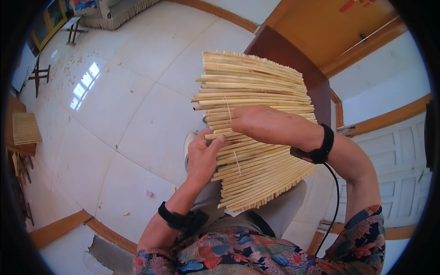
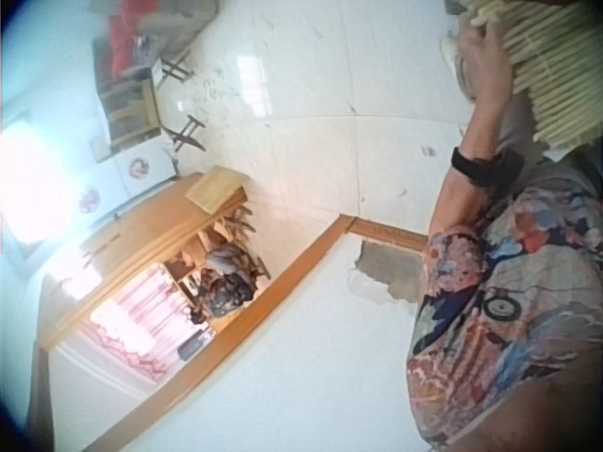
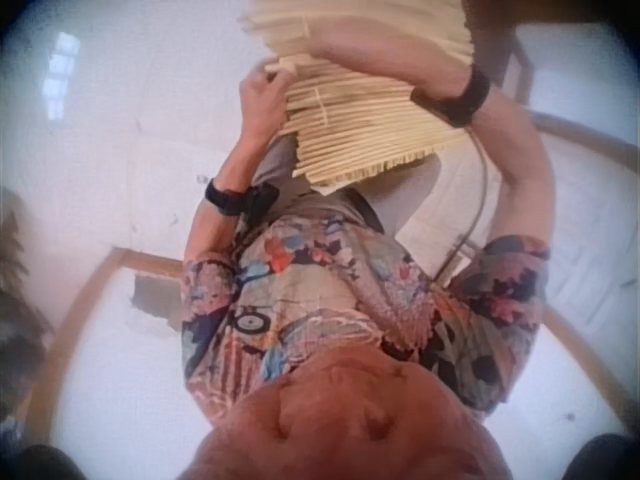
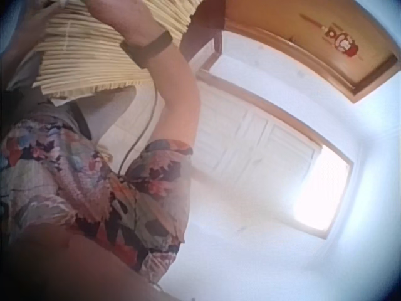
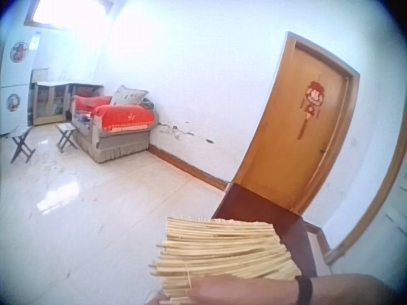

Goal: The person binds together a series of wooden sticks with string, threading the string around each stick to assemble a flat mat.

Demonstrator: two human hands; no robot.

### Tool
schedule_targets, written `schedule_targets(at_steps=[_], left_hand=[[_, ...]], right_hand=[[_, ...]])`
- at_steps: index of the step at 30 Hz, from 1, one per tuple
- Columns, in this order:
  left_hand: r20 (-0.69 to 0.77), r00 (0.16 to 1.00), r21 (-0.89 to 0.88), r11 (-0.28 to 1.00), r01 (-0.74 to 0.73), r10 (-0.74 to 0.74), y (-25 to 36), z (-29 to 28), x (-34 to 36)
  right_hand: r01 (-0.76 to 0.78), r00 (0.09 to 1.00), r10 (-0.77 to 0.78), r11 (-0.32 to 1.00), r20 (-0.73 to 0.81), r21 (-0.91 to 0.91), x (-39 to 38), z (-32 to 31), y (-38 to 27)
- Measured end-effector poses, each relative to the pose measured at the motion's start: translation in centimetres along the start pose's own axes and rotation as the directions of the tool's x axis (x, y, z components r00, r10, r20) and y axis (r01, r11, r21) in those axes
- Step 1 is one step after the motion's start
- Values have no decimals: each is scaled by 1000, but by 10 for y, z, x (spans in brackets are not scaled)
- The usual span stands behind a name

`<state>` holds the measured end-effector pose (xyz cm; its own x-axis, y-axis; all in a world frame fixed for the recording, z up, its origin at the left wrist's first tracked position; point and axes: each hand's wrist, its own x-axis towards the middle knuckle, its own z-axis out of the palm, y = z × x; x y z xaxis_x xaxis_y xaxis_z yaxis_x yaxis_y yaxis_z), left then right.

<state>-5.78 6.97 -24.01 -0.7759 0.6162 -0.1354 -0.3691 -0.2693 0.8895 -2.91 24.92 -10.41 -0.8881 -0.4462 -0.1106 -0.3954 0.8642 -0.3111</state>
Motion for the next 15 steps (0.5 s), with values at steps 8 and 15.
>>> schedule_targets(at_steps=[8, 15], left_hand=[[211, 887, 445, 768, -461, 410, 135, 12, -63], [671, 510, 463, 233, -855, 539, 182, 30, -141]], right_hand=[[-360, 828, 556, 625, -72, 693, -65, -75, -84], [-152, 744, 529, 728, -407, 668, -129, -35, -208]])
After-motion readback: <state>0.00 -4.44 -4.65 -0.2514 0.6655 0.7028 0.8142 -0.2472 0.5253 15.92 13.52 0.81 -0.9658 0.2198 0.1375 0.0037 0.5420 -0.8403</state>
